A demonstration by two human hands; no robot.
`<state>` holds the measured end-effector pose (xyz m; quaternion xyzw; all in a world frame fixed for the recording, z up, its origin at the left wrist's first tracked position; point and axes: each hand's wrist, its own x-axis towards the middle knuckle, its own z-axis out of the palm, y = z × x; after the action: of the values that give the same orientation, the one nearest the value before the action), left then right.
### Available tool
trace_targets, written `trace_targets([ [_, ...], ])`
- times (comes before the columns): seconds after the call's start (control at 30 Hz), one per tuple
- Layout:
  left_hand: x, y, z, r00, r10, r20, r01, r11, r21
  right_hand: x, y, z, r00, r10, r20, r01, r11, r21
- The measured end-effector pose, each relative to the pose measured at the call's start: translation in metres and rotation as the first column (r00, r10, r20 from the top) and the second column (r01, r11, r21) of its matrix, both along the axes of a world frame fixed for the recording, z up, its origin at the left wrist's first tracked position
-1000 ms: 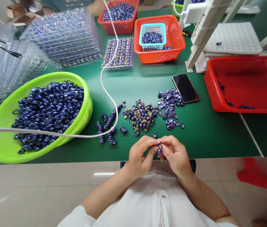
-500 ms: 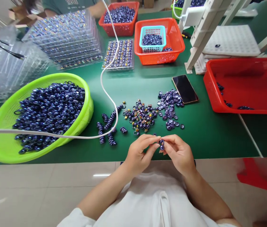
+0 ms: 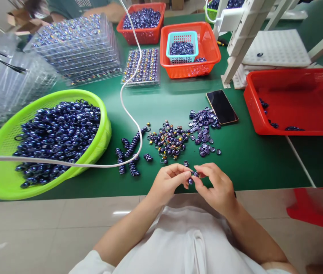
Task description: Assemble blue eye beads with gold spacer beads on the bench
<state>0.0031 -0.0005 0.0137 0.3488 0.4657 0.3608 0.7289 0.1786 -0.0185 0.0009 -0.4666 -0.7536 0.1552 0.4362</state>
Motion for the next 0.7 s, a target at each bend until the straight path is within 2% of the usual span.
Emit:
trace_targets([
  [0.13,-0.004,0.001,-0.005,0.995,-0.030,0.095,0.039,0.995,-0.096,0.003,0.001,0.001,0.995,0.095,0.023,-0.094,0.994,-0.047],
  [0.23,-0.005,-0.001,-0.005,0.995,-0.058,0.080,0.064,0.995,-0.074,0.007,0.003,0.002,0.988,0.135,0.070,-0.132,0.990,-0.042],
  [0.4,-0.004,-0.007,-0.001,0.997,-0.067,-0.037,0.072,0.988,0.140,0.011,0.003,0.000,0.970,0.174,0.171,-0.173,0.985,-0.020],
  [0.5,-0.003,-0.009,0.001,0.977,-0.136,-0.163,0.180,0.938,0.297,0.008,0.002,-0.002,0.958,0.203,0.202,-0.208,0.978,0.007],
  [0.6,-0.002,-0.008,0.004,0.947,-0.182,-0.266,0.275,0.886,0.373,0.005,0.000,-0.004,0.957,0.211,0.201,-0.221,0.975,0.032],
  [0.7,-0.003,-0.007,0.006,0.931,-0.175,-0.320,0.299,0.868,0.396,0.002,-0.001,-0.006,0.960,0.210,0.188,-0.226,0.972,0.068],
])
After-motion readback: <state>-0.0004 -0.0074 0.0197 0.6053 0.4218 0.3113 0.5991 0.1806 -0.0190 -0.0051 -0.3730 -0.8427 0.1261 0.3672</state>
